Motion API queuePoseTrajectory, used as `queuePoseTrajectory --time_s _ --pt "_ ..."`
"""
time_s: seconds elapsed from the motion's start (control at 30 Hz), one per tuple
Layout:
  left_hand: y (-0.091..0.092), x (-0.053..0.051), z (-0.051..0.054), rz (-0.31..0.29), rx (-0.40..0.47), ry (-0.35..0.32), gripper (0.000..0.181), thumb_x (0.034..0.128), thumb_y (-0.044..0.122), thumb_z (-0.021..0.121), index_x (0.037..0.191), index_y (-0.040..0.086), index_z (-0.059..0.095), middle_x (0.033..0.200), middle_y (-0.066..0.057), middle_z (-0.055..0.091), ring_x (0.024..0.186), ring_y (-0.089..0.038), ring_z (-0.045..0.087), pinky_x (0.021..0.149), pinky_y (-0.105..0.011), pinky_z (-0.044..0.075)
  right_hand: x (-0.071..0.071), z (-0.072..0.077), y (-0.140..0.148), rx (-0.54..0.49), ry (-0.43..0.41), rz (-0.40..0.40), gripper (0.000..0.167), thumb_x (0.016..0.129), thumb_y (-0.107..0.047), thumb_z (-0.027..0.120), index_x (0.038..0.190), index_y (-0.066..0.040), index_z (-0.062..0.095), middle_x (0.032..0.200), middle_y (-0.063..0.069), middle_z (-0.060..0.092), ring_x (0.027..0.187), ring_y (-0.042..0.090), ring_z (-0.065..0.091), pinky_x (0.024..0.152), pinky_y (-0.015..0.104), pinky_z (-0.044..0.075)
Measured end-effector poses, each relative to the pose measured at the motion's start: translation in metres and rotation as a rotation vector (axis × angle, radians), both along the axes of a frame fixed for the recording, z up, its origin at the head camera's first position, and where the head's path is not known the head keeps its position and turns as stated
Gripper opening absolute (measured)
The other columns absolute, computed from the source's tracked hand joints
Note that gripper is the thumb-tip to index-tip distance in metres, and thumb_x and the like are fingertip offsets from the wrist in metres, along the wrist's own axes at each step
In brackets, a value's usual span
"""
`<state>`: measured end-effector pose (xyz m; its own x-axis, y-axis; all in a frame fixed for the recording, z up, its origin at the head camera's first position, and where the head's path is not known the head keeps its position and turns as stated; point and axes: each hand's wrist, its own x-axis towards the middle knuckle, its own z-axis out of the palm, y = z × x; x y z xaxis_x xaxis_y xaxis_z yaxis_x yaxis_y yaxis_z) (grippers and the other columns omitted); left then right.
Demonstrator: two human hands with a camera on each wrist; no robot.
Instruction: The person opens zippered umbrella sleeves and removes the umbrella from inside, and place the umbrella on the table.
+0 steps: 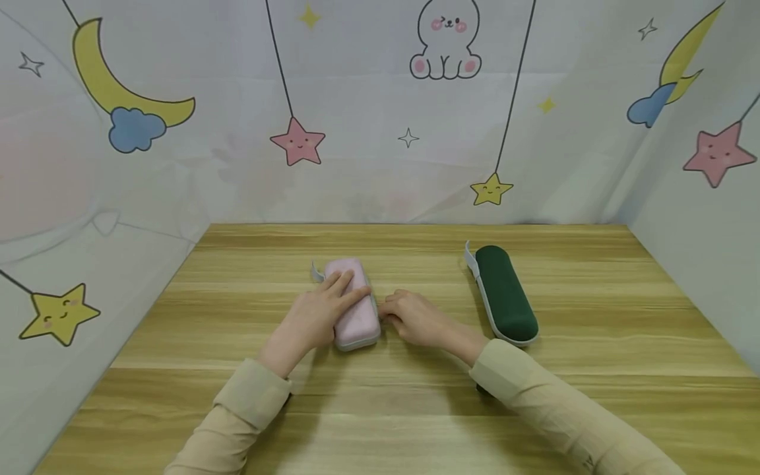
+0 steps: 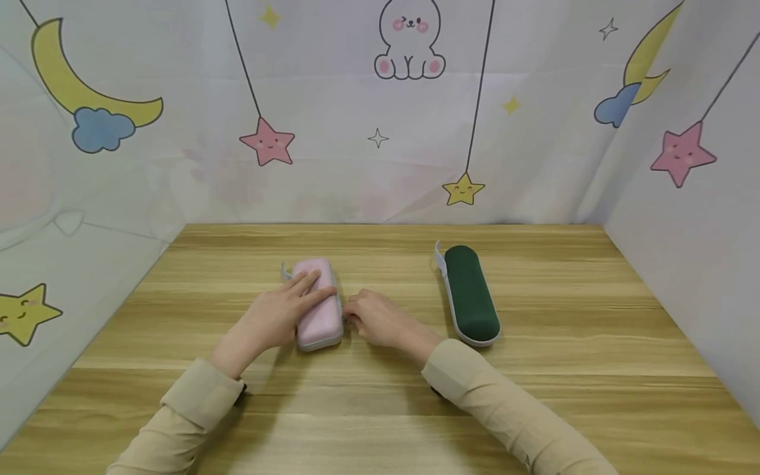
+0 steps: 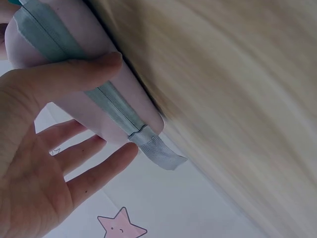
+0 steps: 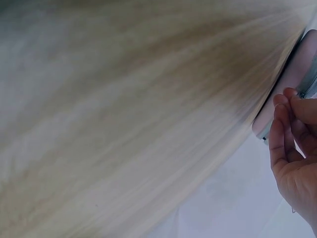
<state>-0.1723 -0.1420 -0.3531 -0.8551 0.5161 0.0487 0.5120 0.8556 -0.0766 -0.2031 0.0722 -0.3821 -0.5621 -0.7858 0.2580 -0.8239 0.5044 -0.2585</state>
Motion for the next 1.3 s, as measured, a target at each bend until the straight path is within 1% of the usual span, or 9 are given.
queuePoseTrajectory --time_s 0.2,0.4,0.5,0.67,0.8,0.93,1.13,1.3 --pt "0.001 0.000 -0.002 -0.007 -0.008 0.048 0.072 0.0814 -0.002 0.070 0.143 0.027 0.046 0.151 -0.016 0.039 0.136 -0.036 0.043 0.049 -0.031 0.043 0.002 0.002 0.002 -0.009 -0.010 -0.002 0.016 0.089 0.001 0.060 0.084 -0.010 0.071 0.078 0.001 0.067 0.071 0.012 0.054 0.069 0.027 0.046" --pt "0.000 0.001 -0.004 -0.009 -0.024 0.093 0.068 0.0838 0.001 0.069 0.142 0.028 0.047 0.149 -0.015 0.043 0.133 -0.035 0.046 0.059 -0.039 0.051 0.003 0.001 0.003 -0.008 -0.007 0.004 0.015 0.088 0.000 0.061 0.082 -0.009 0.071 0.076 0.001 0.066 0.070 0.011 0.053 0.069 0.027 0.046" --pt "-0.001 0.001 -0.005 -0.010 -0.022 0.100 0.068 0.0835 0.001 0.070 0.142 0.029 0.047 0.149 -0.015 0.043 0.133 -0.035 0.046 0.063 -0.042 0.053 0.004 0.000 0.004 -0.008 0.000 -0.003 0.015 0.088 0.000 0.062 0.083 -0.010 0.072 0.077 0.001 0.066 0.071 0.011 0.053 0.068 0.025 0.045" --pt "-0.002 0.001 -0.006 -0.005 -0.012 0.090 0.071 0.0825 0.001 0.070 0.142 0.030 0.046 0.149 -0.014 0.042 0.134 -0.035 0.045 0.067 -0.044 0.054 0.006 -0.002 0.006 -0.024 0.017 -0.005 0.015 0.087 0.001 0.062 0.083 -0.009 0.072 0.075 0.000 0.065 0.070 0.012 0.052 0.067 0.025 0.043" --pt "-0.002 0.001 -0.006 0.000 -0.007 0.085 0.069 0.0838 0.001 0.069 0.142 0.030 0.046 0.149 -0.014 0.042 0.134 -0.035 0.044 0.071 -0.046 0.054 0.007 -0.003 0.006 -0.030 0.027 -0.003 0.014 0.086 0.001 0.063 0.083 -0.009 0.072 0.075 0.000 0.065 0.069 0.011 0.051 0.066 0.024 0.043" --pt "-0.001 0.002 -0.007 0.005 -0.012 0.093 0.067 0.0853 0.002 0.068 0.142 0.031 0.046 0.149 -0.013 0.042 0.133 -0.035 0.044 0.070 -0.045 0.054 0.008 -0.002 0.007 -0.030 0.024 -0.010 0.014 0.087 0.000 0.063 0.084 -0.010 0.073 0.076 0.000 0.066 0.069 0.011 0.051 0.065 0.023 0.043" --pt "0.000 0.003 -0.006 0.007 -0.005 0.119 0.068 0.0838 0.004 0.070 0.142 0.031 0.047 0.145 -0.013 0.046 0.130 -0.034 0.047 0.058 -0.039 0.051 0.008 0.000 0.010 -0.027 0.010 -0.010 0.014 0.087 -0.001 0.064 0.088 -0.009 0.075 0.081 0.001 0.070 0.072 0.010 0.057 0.069 0.025 0.046" --pt "0.000 0.003 -0.006 0.010 0.006 0.119 0.069 0.0828 0.002 0.071 0.142 0.031 0.047 0.143 -0.014 0.047 0.130 -0.034 0.046 0.055 -0.037 0.050 0.009 0.000 0.012 -0.029 0.010 -0.013 0.014 0.087 -0.001 0.064 0.089 -0.009 0.075 0.082 0.001 0.070 0.073 0.011 0.057 0.068 0.024 0.047"
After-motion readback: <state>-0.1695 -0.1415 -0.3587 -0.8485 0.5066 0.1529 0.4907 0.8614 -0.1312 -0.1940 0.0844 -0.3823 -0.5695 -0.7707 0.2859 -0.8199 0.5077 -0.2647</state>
